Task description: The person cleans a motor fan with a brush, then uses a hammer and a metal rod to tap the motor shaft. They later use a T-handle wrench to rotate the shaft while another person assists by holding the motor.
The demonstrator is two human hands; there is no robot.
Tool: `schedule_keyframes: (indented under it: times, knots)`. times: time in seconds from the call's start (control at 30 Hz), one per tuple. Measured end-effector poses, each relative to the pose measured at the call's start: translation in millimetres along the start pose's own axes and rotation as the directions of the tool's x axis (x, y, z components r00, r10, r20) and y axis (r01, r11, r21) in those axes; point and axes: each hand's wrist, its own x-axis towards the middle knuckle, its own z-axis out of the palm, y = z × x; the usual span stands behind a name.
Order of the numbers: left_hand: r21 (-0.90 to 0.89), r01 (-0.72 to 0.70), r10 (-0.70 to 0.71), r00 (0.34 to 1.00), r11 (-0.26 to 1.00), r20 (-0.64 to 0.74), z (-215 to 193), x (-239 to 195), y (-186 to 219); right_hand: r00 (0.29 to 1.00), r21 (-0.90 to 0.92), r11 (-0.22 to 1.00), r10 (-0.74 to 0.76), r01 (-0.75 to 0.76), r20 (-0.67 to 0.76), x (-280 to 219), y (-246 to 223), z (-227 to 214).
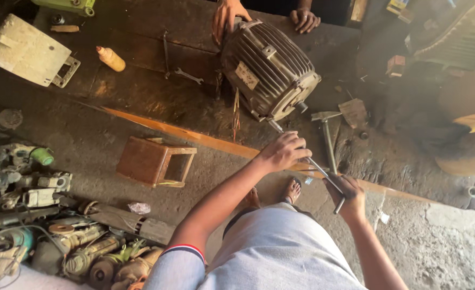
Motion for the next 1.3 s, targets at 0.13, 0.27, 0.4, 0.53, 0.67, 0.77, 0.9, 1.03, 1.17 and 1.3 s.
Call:
schedule_keyframes:
  times: [0.13, 0.27, 0.4, 0.53, 0.67, 0.77, 0.9, 1.03, 1.17, 1.3]
  knots:
    - [0.047, -0.025, 0.026, 1.000, 0.999, -0.009, -5, -2, 3, 0.991, -0.287, 0.951, -0.091, 0.115, 0.095, -9, 5, 4]
    - [-0.120, -0.220, 0.217, 0.975, 0.968, -0.036, -17, 2, 30, 0.968, -0.162, 0.965, 0.225, -0.206, 0.111, -44, 38, 41]
    - [-0.427, -0.458, 0.454, 0.883, 0.780, -0.117, -20, 21, 82, 0.954, -0.080, 0.951, 0.299, -0.298, 0.001, -73, 85, 82]
    - [-0.390, -0.588, 0.515, 0.809, 0.708, -0.285, 16, 37, 139, 0.873, 0.326, 0.828, 0.487, -0.457, -0.014, -102, 105, 87]
    - [-0.210, -0.346, 0.380, 0.912, 0.915, 0.155, 53, 44, 152, 0.717, 0.670, 0.486, 0.690, -0.562, 0.100, -103, 89, 88]
    - [-0.214, 0.016, 0.068, 0.922, 0.977, 0.382, 81, 70, 147, 0.572, 0.813, 0.134, 0.774, -0.567, 0.271, -92, 67, 98]
    - [-0.108, 0.299, -0.182, 0.789, 0.948, 0.587, 114, 116, 131, 0.484, 0.699, -0.552, 0.506, -0.455, 0.714, -99, 47, 77]
    - [-0.014, 0.238, -0.179, 0.768, 0.971, 0.615, 105, 137, 112, 0.545, 0.818, -0.378, 0.613, -0.433, 0.572, -61, 53, 56]
    - [0.025, 0.125, -0.110, 0.739, 0.992, 0.665, 64, 95, 74, 0.453, 0.854, -0.173, 0.787, -0.490, 0.419, -59, 32, 45]
    - [-0.049, 0.224, -0.174, 0.861, 0.973, 0.478, 27, 48, 46, 0.620, 0.684, 0.544, 0.766, -0.486, -0.168, -57, -7, 28]
